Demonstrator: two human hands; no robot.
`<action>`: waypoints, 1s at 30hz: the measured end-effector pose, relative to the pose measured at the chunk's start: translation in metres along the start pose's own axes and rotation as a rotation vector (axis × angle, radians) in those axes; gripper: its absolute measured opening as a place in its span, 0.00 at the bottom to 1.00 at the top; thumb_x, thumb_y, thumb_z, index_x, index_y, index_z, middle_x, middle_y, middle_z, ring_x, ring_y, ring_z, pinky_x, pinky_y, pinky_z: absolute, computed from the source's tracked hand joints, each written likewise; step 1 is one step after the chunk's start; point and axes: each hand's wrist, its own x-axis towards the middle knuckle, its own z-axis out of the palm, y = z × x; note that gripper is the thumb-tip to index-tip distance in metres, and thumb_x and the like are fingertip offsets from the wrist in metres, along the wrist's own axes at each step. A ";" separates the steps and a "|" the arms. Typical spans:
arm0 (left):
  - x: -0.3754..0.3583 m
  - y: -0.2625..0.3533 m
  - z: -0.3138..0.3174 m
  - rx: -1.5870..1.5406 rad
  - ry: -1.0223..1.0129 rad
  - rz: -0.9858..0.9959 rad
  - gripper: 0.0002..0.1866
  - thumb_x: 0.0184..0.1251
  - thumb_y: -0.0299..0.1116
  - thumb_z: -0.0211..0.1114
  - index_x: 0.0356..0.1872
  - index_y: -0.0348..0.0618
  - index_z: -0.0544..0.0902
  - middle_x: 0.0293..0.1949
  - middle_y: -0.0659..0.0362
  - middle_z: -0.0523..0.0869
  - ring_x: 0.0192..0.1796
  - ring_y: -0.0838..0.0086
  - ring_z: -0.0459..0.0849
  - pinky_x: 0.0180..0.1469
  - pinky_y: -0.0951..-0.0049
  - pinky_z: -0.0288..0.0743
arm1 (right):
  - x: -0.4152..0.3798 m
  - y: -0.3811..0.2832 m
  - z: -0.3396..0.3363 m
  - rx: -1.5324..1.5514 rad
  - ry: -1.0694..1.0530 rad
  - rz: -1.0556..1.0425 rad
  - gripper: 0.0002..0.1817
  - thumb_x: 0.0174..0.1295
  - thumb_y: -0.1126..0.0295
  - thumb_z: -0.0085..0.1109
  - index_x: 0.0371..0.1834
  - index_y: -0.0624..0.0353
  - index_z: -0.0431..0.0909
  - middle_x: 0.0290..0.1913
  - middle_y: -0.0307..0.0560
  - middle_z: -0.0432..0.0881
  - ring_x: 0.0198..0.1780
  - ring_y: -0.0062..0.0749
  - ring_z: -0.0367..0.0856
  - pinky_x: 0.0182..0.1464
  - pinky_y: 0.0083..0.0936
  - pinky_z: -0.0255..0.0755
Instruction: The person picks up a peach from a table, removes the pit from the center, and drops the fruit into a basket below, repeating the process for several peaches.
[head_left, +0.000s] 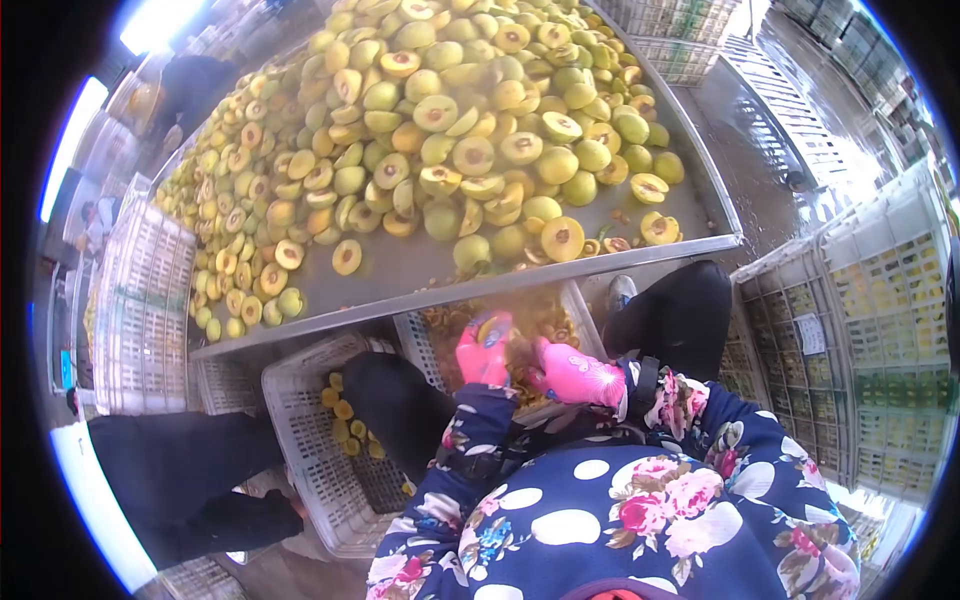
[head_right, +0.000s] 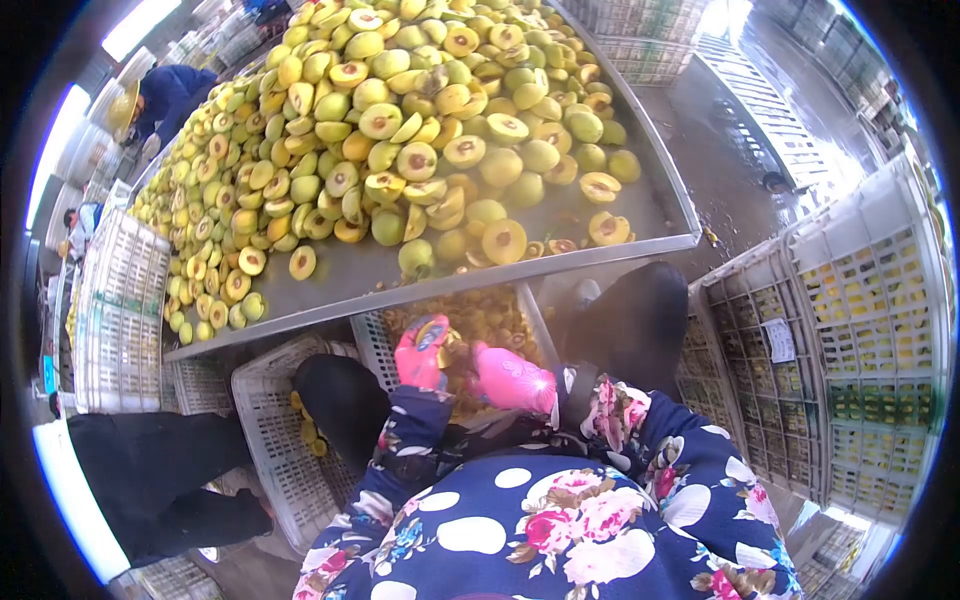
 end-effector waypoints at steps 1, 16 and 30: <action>0.001 -0.011 0.000 0.044 0.024 0.015 0.15 0.51 0.29 0.71 0.40 0.35 0.79 0.34 0.60 0.82 0.36 0.79 0.78 0.40 0.78 0.73 | 0.000 -0.001 0.002 0.023 -0.008 0.030 0.17 0.57 0.64 0.53 0.39 0.70 0.65 0.25 0.64 0.77 0.31 0.54 0.79 0.31 0.41 0.71; 0.016 -0.052 -0.022 -0.196 0.174 -0.083 0.11 0.50 0.26 0.70 0.35 0.32 0.81 0.31 0.56 0.84 0.30 0.77 0.79 0.34 0.77 0.75 | 0.005 -0.024 0.003 0.292 -0.199 0.183 0.11 0.55 0.67 0.50 0.34 0.64 0.70 0.20 0.50 0.75 0.17 0.34 0.76 0.15 0.30 0.65; 0.012 -0.035 -0.020 -0.077 0.076 -0.087 0.11 0.51 0.26 0.69 0.35 0.32 0.81 0.32 0.55 0.84 0.31 0.76 0.80 0.35 0.77 0.75 | 0.064 0.068 0.066 0.045 -0.305 -0.190 0.09 0.57 0.66 0.49 0.32 0.60 0.68 0.21 0.45 0.72 0.19 0.31 0.73 0.18 0.27 0.68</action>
